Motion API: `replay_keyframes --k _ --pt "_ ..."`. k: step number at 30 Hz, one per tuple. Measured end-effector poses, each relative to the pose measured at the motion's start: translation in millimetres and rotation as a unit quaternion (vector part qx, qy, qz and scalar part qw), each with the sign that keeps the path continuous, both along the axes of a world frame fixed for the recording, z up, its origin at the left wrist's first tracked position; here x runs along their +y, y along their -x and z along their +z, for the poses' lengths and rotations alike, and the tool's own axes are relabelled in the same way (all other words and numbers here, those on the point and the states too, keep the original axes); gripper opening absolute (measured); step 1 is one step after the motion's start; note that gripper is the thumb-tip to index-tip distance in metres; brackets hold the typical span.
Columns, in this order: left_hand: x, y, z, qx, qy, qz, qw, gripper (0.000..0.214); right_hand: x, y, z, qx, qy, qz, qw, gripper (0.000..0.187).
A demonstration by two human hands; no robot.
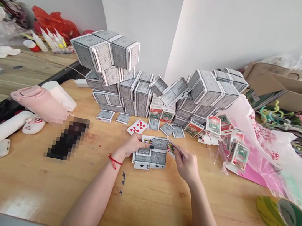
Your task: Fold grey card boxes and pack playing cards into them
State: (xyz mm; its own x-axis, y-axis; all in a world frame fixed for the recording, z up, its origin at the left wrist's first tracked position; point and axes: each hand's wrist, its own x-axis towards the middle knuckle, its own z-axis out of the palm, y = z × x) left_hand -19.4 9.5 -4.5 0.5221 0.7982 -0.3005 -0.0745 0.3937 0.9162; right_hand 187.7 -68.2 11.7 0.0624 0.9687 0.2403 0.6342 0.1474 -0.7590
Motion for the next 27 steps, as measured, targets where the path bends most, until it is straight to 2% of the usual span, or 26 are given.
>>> replay_keyframes --k 3,5,8,11,15,19,22,24,27 --pt "0 -2 -1.4 0.009 -0.003 0.008 1.0 0.039 1 -3 1.2 0.039 0.017 -0.001 0.999 0.032" --pt "1 -2 -1.9 0.021 0.004 0.006 1.0 0.037 0 -6 4.4 0.084 0.061 0.027 0.994 0.034" --pt "1 -1 -1.5 0.017 0.023 -0.023 0.999 0.036 -1 -12 9.0 0.161 0.144 0.092 0.972 0.038" --pt "0 1 -0.2 -0.005 0.031 -0.043 0.999 0.035 -2 -15 11.0 0.206 0.178 0.123 0.954 0.041" --pt "1 2 0.5 0.002 0.026 -0.034 0.999 0.033 -3 -7 12.8 0.183 0.15 0.102 0.966 0.04" --pt "3 2 0.7 0.021 0.012 -0.006 1.0 0.031 -5 7 15.5 0.066 0.061 0.051 0.995 0.035" --pt "3 1 1.4 0.016 -0.007 -0.004 1.0 0.03 -7 13 16.5 0.016 0.022 0.022 0.999 0.031" --pt "4 0 2.0 0.013 -0.013 -0.004 1.0 0.03 -8 15 16.1 0.04 0.032 0.014 0.999 0.031" --pt "4 -1 2.8 0.008 -0.015 0.002 1.0 0.029 -8 15 13.0 0.136 0.082 0.005 0.987 0.035"
